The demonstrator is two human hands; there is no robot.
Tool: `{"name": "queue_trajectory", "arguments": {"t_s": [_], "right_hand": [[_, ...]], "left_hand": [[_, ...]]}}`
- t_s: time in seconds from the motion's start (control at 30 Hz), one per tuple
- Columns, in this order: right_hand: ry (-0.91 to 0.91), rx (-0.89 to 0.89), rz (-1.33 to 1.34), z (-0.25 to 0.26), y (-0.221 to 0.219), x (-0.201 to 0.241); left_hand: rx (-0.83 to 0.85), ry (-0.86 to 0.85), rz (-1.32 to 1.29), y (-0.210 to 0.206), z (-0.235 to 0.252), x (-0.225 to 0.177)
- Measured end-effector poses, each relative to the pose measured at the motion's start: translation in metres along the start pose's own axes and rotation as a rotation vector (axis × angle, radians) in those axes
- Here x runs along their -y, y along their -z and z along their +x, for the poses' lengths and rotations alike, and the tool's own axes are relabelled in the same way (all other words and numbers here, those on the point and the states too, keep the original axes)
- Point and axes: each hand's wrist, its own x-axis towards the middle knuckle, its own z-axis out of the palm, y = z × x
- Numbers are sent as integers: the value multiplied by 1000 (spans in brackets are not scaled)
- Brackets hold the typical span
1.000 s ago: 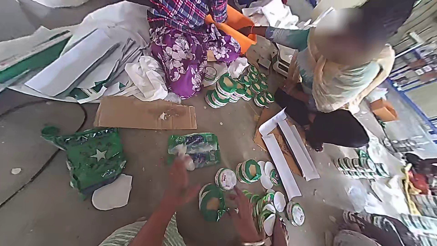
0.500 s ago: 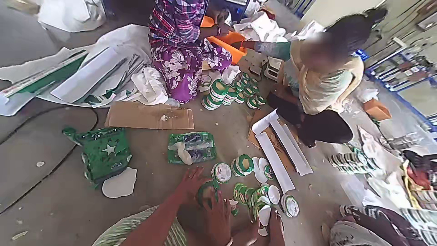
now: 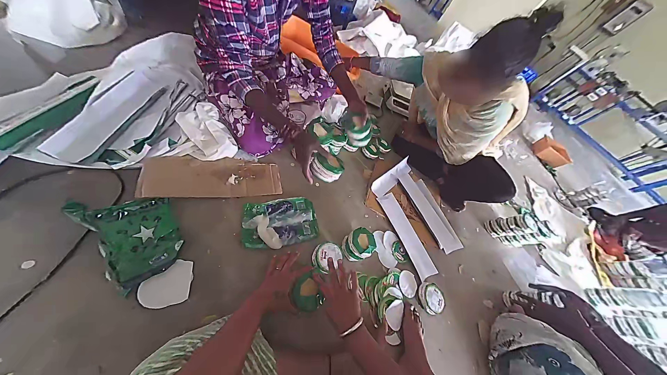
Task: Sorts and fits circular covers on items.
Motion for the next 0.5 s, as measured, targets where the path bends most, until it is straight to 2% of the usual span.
{"name": "queue_trajectory", "arguments": {"t_s": [0.03,0.2,0.27,0.33,0.43,0.5], "right_hand": [[-22,-51,-4,-8,-1,-2],[-341,-37,91,-40,-1,8],[-364,-54,112,-48,-13,27],[-356,61,114,-63,-18,51],[-292,-47,154,-79,-17,63],[-360,-30,311,-71,-1,58]], "left_hand": [[5,7,-3,0,-1,-1],[5,8,-4,1,0,-2],[4,-1,-7,1,1,-1],[19,1,-18,2,0,-2],[30,19,-20,6,-1,-4],[42,35,-12,5,-1,-5]]}}
